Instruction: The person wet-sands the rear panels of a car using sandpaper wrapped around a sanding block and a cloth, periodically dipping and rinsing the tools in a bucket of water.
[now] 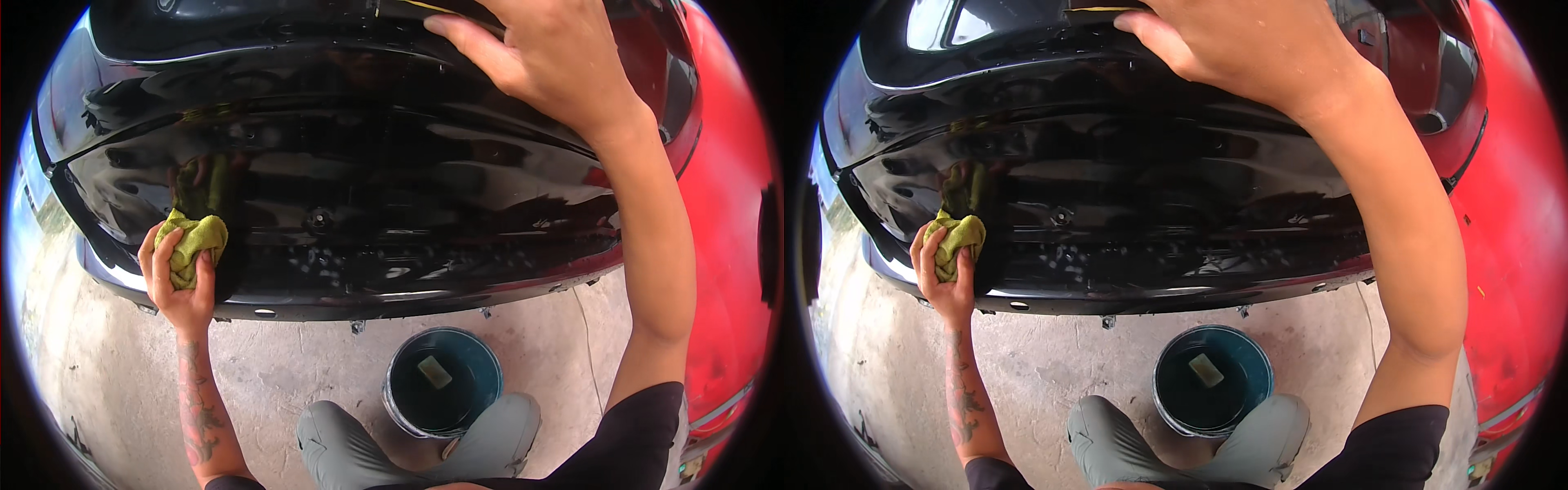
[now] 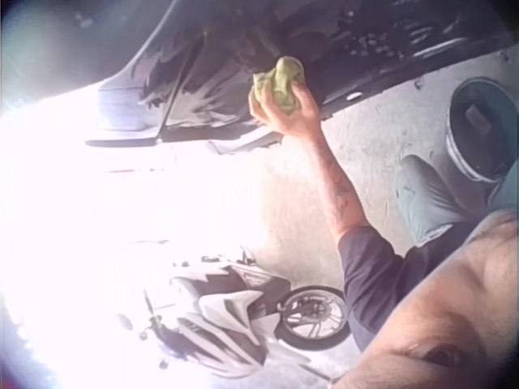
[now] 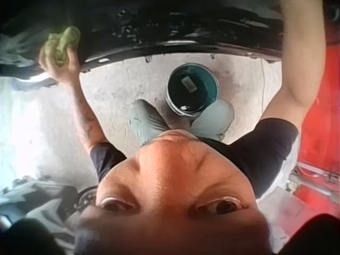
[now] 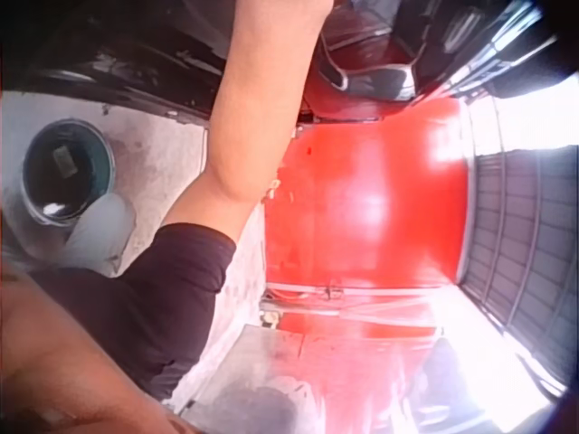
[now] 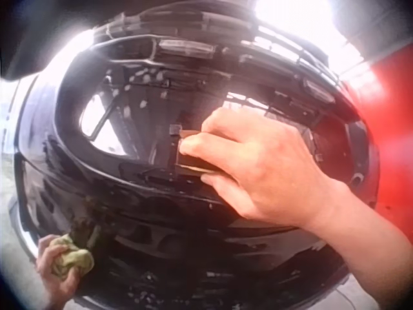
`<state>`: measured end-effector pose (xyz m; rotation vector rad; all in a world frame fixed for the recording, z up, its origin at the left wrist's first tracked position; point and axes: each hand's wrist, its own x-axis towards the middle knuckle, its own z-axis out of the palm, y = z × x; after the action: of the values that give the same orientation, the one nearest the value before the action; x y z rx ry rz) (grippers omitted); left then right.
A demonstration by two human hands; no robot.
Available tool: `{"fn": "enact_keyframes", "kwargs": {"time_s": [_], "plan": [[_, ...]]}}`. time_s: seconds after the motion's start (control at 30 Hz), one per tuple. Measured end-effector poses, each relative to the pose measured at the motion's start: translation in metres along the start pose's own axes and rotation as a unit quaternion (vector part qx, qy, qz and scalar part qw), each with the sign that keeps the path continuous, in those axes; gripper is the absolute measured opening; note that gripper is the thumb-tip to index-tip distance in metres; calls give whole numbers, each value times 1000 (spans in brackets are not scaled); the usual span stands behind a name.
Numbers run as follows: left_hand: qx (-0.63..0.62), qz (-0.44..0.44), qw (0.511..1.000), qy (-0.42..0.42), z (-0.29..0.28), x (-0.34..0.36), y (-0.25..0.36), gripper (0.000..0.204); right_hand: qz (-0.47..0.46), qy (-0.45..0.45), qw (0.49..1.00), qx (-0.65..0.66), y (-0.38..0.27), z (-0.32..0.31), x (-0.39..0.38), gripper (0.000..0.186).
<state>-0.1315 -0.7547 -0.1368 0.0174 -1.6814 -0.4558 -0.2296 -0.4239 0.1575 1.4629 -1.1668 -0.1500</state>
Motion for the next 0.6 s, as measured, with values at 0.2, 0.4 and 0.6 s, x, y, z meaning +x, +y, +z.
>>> {"fn": "enact_keyframes", "kwargs": {"time_s": [0.2, 0.4, 0.6], "plan": [[-7, -2, 1000, 0, 1, 0, 0, 40, 8, -14, 999, -27, 0, -1, -6, 37], [0, 4, 1000, 0, 1, 0, -1, 39, 3, 18, 1000, -1, 1, 5, -3, 37], [-6, -2, 1000, -3, 0, 0, 0, 39, -6, 14, 1000, -25, -1, 5, 0, 37]]}}
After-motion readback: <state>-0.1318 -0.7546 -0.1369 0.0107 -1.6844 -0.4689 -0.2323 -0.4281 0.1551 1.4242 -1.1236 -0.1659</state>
